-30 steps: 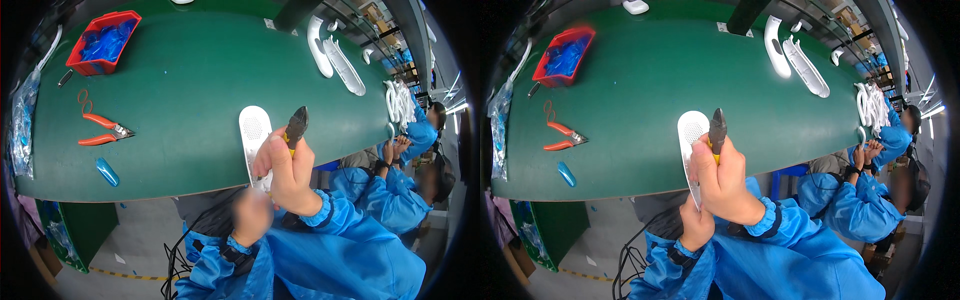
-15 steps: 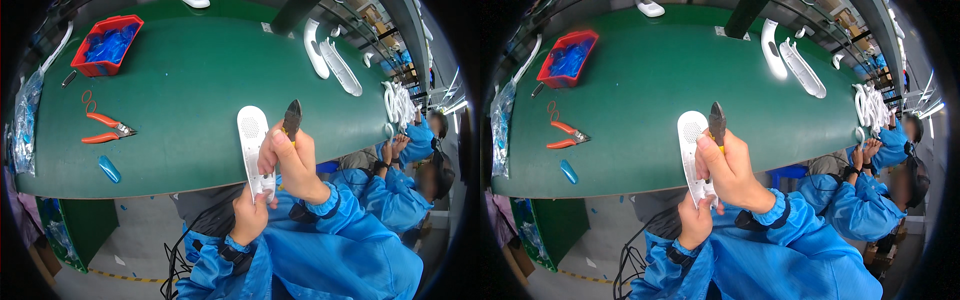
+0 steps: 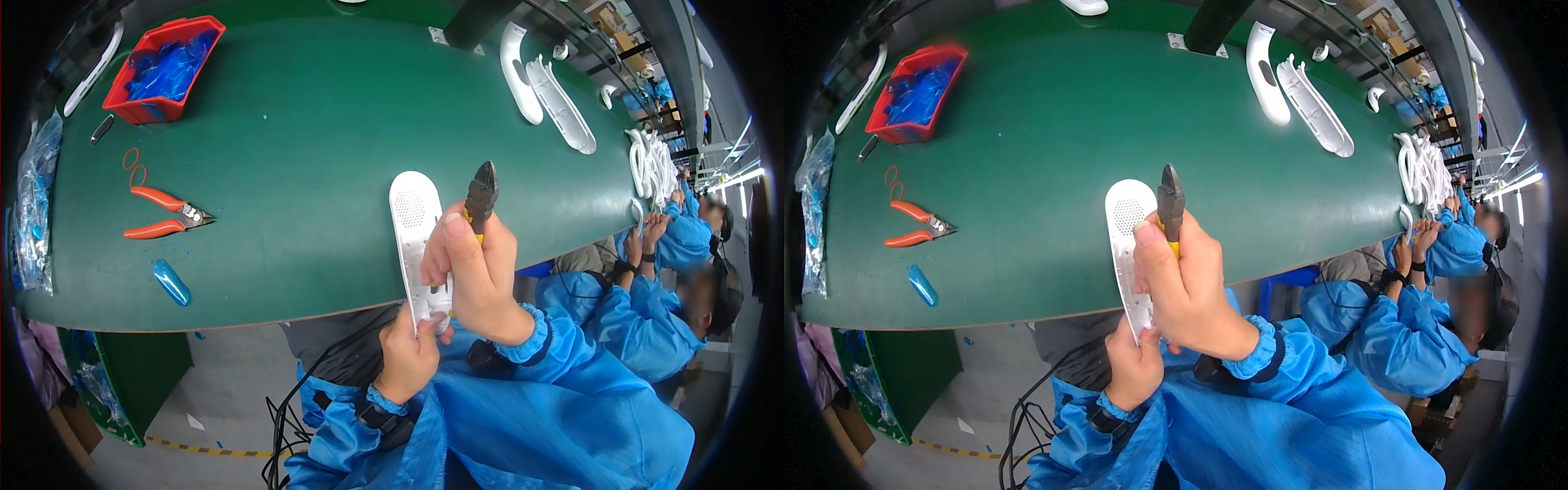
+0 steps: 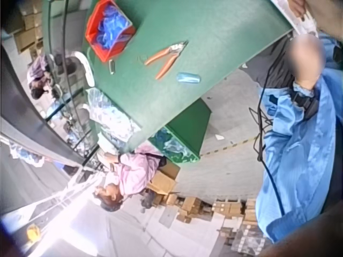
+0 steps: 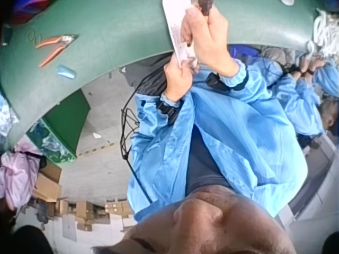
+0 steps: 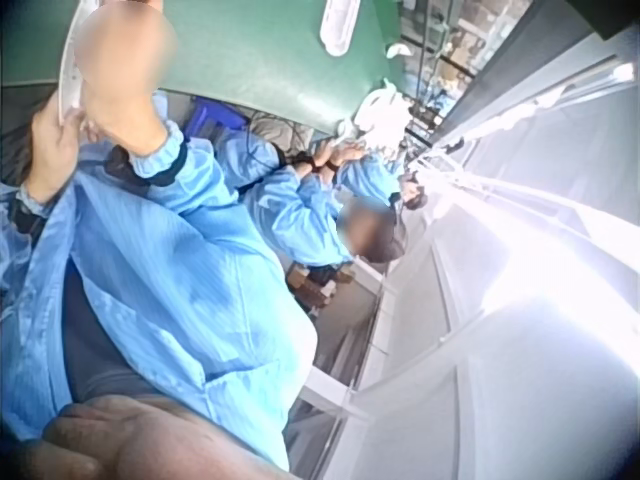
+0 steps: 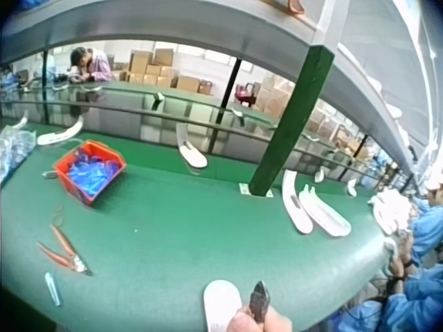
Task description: Trim and assemble white plastic electronic housing components using pliers.
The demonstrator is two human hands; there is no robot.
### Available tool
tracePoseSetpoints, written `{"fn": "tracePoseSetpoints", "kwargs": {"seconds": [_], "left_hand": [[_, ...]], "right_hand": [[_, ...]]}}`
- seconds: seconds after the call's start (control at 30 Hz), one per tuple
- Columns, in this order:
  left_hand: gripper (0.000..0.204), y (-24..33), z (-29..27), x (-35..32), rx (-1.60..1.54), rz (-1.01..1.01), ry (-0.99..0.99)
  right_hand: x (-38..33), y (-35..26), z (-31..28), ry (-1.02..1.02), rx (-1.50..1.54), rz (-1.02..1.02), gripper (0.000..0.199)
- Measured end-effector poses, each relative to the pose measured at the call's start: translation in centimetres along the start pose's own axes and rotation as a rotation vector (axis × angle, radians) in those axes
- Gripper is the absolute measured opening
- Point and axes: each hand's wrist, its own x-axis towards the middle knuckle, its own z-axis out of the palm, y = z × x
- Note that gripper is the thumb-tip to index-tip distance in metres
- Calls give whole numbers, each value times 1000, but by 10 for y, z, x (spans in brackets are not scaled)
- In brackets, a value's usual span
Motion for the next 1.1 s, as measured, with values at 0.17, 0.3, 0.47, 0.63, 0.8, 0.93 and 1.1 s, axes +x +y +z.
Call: {"fn": "tracePoseSetpoints", "kwargs": {"seconds": [0.17, 0.3, 0.47, 0.63, 0.8, 0.93, 1.1], "left_hand": [[16, 3, 1, 0, 11, 14, 9], [16, -2, 2, -1, -44, -22, -1], [16, -3, 0, -1, -33, -16, -12], [17, 0, -1, -1, 11, 19, -14], [18, 3, 0, 1, 13, 20, -13], [17, -1, 0, -2, -21, -21, -18], [17, 3, 0, -1, 15, 9, -16]], "right_hand": [[2, 0, 0, -18, 7, -17, 26], [5, 0, -4, -66, 90, -10, 27], [6, 0, -3, -62, 94, -15, 26], [-1, 5, 3, 11, 27, -43, 26], [3, 8, -1, 1, 133, -72, 27], [4, 5, -8, -51, 179, -49, 27], [-1, 8, -2, -5, 84, -77, 27]]}}
